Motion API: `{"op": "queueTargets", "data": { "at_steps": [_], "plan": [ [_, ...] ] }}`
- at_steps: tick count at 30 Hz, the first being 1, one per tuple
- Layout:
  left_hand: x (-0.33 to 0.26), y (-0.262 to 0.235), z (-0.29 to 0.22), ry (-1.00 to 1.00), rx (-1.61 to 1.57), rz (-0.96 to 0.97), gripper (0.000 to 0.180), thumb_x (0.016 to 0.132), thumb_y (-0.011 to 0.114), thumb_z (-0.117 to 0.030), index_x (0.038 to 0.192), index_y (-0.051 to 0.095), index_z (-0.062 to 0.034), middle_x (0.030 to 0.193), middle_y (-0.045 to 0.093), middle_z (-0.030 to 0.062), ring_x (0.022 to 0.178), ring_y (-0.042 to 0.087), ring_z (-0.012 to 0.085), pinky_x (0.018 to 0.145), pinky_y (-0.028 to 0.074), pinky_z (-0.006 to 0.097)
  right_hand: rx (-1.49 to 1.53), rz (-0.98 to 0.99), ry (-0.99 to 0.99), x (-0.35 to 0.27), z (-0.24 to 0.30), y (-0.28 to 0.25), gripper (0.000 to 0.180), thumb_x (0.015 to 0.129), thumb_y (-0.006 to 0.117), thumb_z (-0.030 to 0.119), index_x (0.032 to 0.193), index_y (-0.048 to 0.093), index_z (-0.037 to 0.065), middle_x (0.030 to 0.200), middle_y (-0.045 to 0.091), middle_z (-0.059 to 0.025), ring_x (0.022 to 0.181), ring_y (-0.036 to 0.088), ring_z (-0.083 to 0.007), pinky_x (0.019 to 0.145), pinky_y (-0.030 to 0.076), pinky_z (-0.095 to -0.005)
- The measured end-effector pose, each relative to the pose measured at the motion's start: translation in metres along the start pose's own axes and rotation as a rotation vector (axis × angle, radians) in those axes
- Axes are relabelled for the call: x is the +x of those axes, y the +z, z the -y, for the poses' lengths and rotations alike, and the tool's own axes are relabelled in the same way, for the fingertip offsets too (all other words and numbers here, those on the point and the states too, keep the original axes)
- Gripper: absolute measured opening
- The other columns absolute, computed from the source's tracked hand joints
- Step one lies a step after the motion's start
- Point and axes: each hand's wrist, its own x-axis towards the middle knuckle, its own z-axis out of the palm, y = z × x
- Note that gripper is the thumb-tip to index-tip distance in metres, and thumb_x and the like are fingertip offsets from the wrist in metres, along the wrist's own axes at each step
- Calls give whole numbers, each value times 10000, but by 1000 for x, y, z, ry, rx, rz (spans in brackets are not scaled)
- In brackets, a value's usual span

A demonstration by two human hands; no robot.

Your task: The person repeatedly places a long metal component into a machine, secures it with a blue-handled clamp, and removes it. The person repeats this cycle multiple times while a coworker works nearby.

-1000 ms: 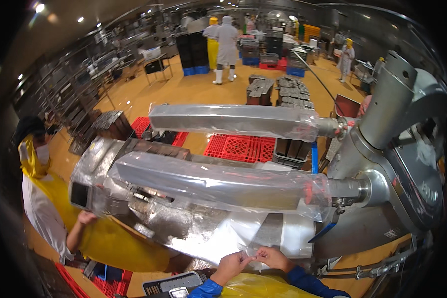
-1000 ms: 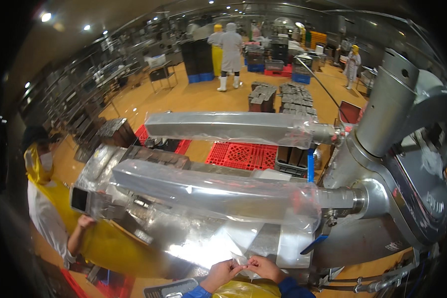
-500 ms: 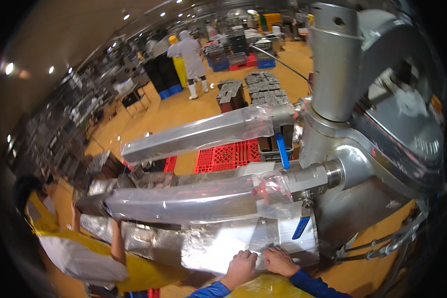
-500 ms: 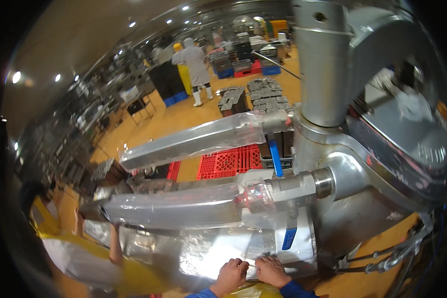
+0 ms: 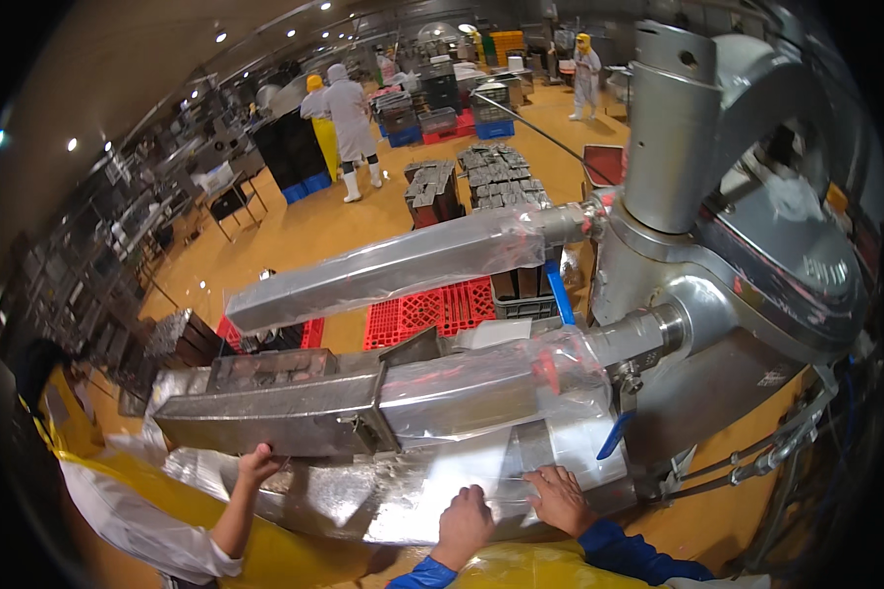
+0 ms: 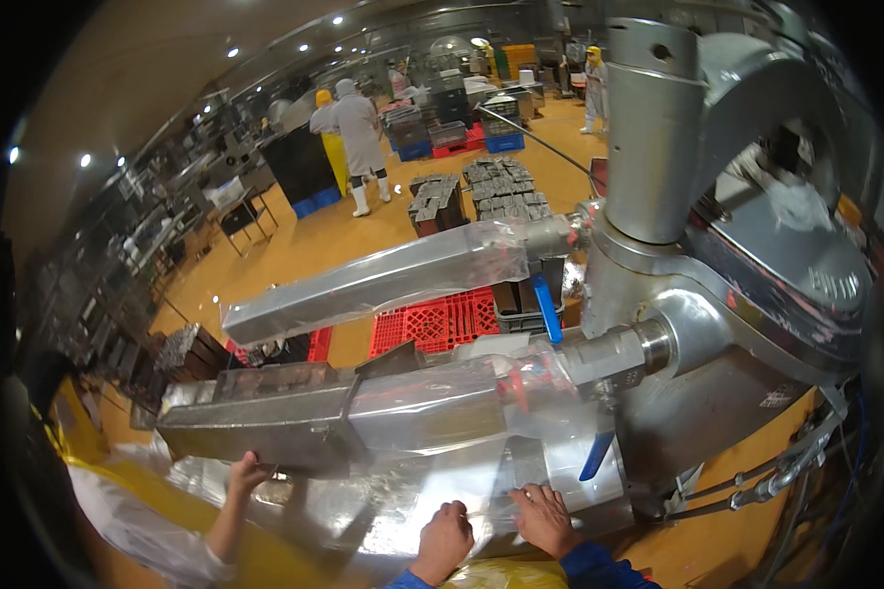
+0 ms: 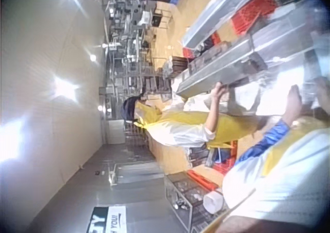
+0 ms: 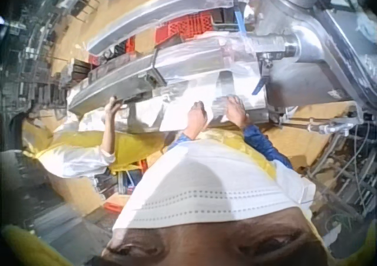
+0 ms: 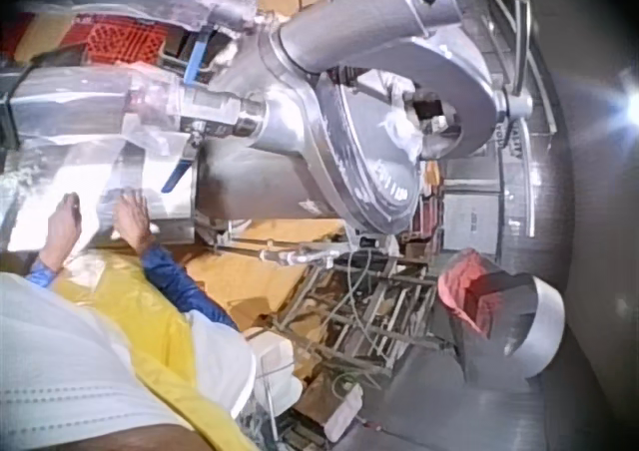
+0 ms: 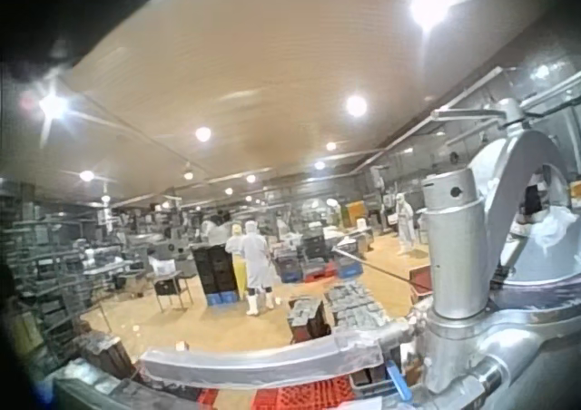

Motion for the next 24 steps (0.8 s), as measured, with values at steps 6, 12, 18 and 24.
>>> {"op": "queueTargets", "data": {
  "at_steps": [6, 12, 18, 24],
  "plan": [
    [-25, 13, 36, -216, -301, -80, 211, 978, 647, -204, 1089, 591, -33, 1008, 659, 198, 836, 690, 386, 740, 563, 493, 168, 102, 217, 22, -2, 12, 362, 942, 711, 214, 1232, 537, 85, 802, 708, -179, 765, 692, -451, 710, 551, -542],
    [-42, 46, 39, -456, -710, -172, 302, 1010, 675, -269, 1026, 555, 8, 777, 620, 144, 665, 621, 293, 657, 514, 427, 139, 106, 22, 34, -1, 8, 322, 951, 684, 203, 1229, 563, 93, 779, 690, -139, 772, 704, -392, 702, 562, -491],
    [-46, 151, 33, -487, -1439, -337, 125, 1106, 533, -177, 1084, 507, -57, 781, 567, 33, 677, 580, 138, 641, 508, 281, 184, -17, -232, 34, -7, -8, 217, 919, 677, 102, 1110, 595, 44, 979, 645, -148, 758, 675, -335, 663, 564, -419],
    [-8, 97, -7, -928, -2246, -297, 62, 1059, 585, -147, 1011, 582, -108, 767, 562, 2, 732, 636, 191, 732, 577, 380, -19, 75, -449, 16, -51, -11, 208, 893, 713, 90, 1080, 641, 33, 963, 644, -103, 882, 676, -286, 719, 569, -397]
  ]
}}
